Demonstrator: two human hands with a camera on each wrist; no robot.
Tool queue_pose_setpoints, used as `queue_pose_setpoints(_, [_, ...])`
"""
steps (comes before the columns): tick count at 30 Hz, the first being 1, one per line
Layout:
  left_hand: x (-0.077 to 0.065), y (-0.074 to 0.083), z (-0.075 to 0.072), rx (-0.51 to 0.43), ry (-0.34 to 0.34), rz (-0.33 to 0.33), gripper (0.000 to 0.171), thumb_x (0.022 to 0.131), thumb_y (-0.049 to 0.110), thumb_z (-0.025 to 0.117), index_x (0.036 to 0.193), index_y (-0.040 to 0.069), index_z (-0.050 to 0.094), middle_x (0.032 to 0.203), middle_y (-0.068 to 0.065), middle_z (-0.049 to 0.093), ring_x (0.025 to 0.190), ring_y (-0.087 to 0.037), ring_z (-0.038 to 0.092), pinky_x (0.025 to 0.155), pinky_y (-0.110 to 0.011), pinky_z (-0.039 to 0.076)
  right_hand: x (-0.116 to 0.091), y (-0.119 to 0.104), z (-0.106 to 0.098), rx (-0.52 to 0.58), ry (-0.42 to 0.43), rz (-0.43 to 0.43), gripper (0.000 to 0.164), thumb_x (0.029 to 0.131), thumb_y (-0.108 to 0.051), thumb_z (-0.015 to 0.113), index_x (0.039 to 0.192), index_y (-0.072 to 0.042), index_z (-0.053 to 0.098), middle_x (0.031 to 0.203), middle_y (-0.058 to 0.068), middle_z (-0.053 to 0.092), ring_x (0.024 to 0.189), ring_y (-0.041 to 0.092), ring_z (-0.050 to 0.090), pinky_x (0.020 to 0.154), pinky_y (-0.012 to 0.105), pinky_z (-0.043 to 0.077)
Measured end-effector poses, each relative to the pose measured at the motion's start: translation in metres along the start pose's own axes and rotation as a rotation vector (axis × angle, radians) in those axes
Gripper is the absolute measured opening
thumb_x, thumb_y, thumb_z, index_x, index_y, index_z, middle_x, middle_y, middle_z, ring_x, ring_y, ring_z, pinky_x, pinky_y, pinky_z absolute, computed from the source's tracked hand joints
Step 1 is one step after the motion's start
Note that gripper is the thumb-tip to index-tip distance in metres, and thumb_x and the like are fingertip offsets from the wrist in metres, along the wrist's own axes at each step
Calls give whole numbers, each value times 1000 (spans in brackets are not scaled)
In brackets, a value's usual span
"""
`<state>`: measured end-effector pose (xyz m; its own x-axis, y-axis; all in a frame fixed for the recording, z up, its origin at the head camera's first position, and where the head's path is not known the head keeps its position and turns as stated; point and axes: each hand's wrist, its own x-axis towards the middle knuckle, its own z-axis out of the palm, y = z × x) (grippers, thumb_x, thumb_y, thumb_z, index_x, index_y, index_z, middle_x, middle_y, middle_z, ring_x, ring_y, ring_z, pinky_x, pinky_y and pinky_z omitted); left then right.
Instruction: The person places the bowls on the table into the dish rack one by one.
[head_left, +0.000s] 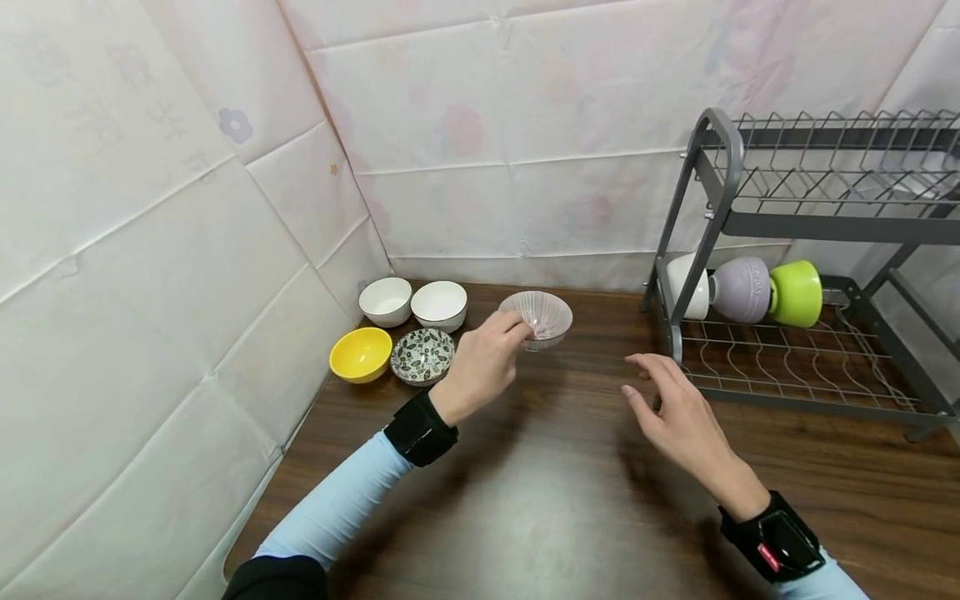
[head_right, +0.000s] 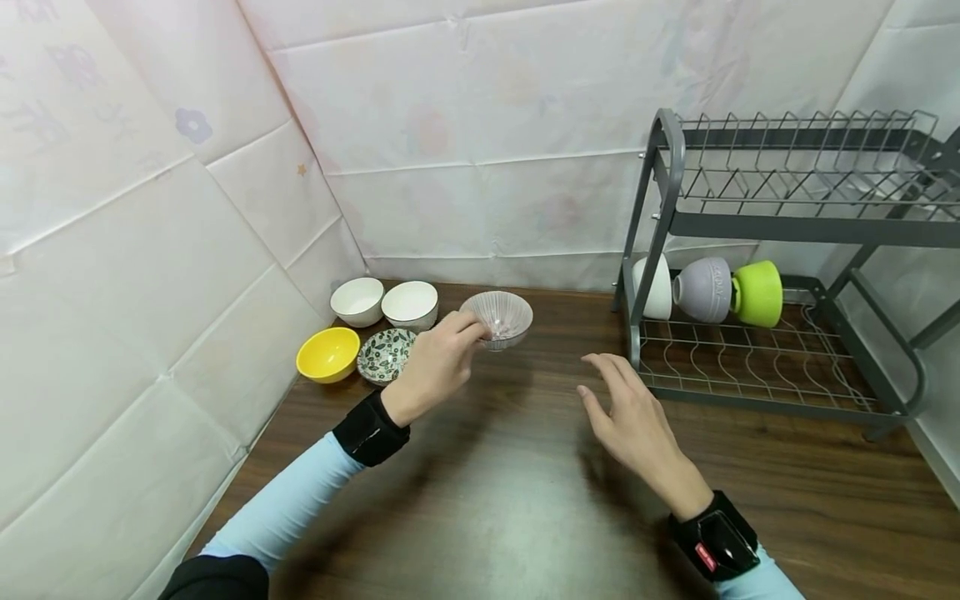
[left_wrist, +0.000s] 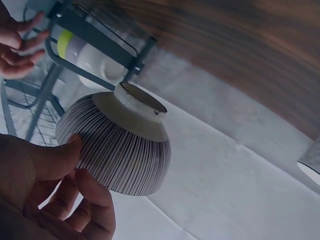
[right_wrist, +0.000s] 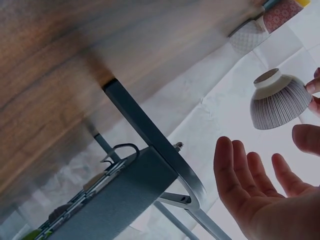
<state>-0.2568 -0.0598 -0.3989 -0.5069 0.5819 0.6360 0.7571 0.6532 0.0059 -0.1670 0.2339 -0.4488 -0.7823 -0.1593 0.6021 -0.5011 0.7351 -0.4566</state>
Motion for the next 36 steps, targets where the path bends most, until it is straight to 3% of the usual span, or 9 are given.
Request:
queue_pose_setpoints(3, [1,9,2,-10,-18,33,23,86,-5,76,103,10,74,104,-1,65,101,-19,64,67,-33,58,2,0,-1,7,22,-15,43,94,-4,76,135,-8,64,131,6,62,95,11,58,67,16,42])
queue_pose_setpoints(10, [0,27,10,-53,-32,120,27,88,-9,69,103,13,74,104,1,65,100,-17,63,69,-30,58,5,0,-2,1,49,-44,43,92,-4,78,133,-6,65,134,7,61,101,15,61,66,22,47])
queue_pose_setpoints(15, [-3,38,13,-91,-33,154,26,88,-8,70,103,13,75,104,1,65,101,-17,63,69,-30,59,4,-1,-2,-12,47,-61,46,90,-6,81,133,-6,65,133,7,62,100,14,61,68,18,44])
queue_pose_setpoints(24, [-6,51,14,-112,-45,205,26,89,-7,70,104,13,76,104,2,66,96,-16,63,68,-28,57,2,1,-2,-24,20,-106,48,87,-9,85,131,-6,67,136,10,62,75,8,53,64,18,42])
queue_pose_setpoints(31, [-5,56,16,-105,-53,247,28,90,-8,67,105,14,76,105,2,65,94,-15,62,69,-26,56,0,2,-2,-14,-11,-138,47,84,-7,87,128,-6,68,134,12,62,109,26,66,77,39,53])
queue_pose_setpoints(36, [-3,58,19,-112,-55,264,28,90,-8,67,105,14,76,105,3,65,95,-15,62,71,-25,55,-2,5,-2,-22,-16,-166,43,83,-5,86,123,-6,70,130,12,63,108,26,66,79,42,54])
